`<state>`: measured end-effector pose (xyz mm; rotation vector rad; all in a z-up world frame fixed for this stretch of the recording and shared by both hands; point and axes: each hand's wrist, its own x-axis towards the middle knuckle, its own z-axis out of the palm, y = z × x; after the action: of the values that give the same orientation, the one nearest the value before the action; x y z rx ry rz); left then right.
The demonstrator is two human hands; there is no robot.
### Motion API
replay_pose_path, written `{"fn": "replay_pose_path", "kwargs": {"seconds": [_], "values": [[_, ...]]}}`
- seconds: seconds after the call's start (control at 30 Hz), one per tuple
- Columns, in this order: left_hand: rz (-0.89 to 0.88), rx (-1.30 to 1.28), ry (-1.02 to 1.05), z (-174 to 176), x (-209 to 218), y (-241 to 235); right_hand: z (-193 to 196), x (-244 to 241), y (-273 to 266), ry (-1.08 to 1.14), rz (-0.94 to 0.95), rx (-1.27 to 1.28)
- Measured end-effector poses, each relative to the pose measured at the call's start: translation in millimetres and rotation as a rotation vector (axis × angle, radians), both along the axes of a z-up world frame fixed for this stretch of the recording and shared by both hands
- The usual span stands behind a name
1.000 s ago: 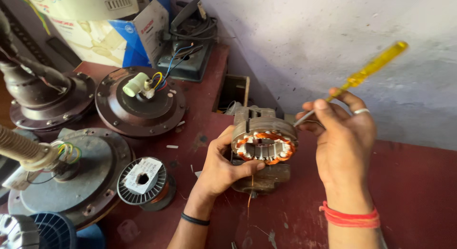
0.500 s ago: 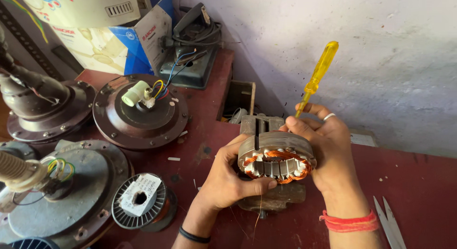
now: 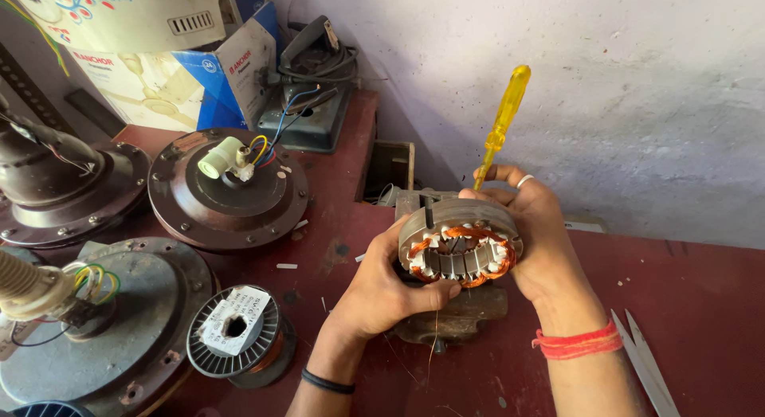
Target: The person winds copper wire into the slots of a motor stator held in a bench vise. They use a yellow-handled screwdriver to push the wire into place and repeatedly adjust the stator orientation to continue winding.
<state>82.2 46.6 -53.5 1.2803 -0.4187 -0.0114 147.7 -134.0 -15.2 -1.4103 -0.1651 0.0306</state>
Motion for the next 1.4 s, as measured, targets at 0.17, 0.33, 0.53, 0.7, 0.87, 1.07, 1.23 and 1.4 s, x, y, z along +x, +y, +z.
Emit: {"fn": "replay_pose_path", "kwargs": {"seconds": [0.17,0.33,0.53,0.7,0.87,1.07,1.23,1.4], "values": [[-0.017,0.020,-0.001,-2,1,2,-3,2,-1,0.002,0.003,0.028],[-0.047,-0.004,0.062,-1,2,3,-5,5,-1,0.021,0.010,0.004],[-0.057,-0.021,0.062,6,-1,2,0,3,-1,0.054,0.028,-0.034],[-0.068,-0.003,0.029,7,0,2,4,6,-3,0.072,0.013,-0.149],[-0.072,-0.038,0.087,8,-1,1,5,7,-3,0.178,-0.034,-0.022],[-0.068,-0.069,0.035,4,1,0,7,2,-2,0.164,-0.044,-0.112],[-0.080,-0.048,0.036,0,2,0,27,-10,-8,-0.203,-0.259,0.147],[-0.059,-0.013,-0.022,0,3,2,56,-46,-26,-0.663,-0.369,0.241]]}}
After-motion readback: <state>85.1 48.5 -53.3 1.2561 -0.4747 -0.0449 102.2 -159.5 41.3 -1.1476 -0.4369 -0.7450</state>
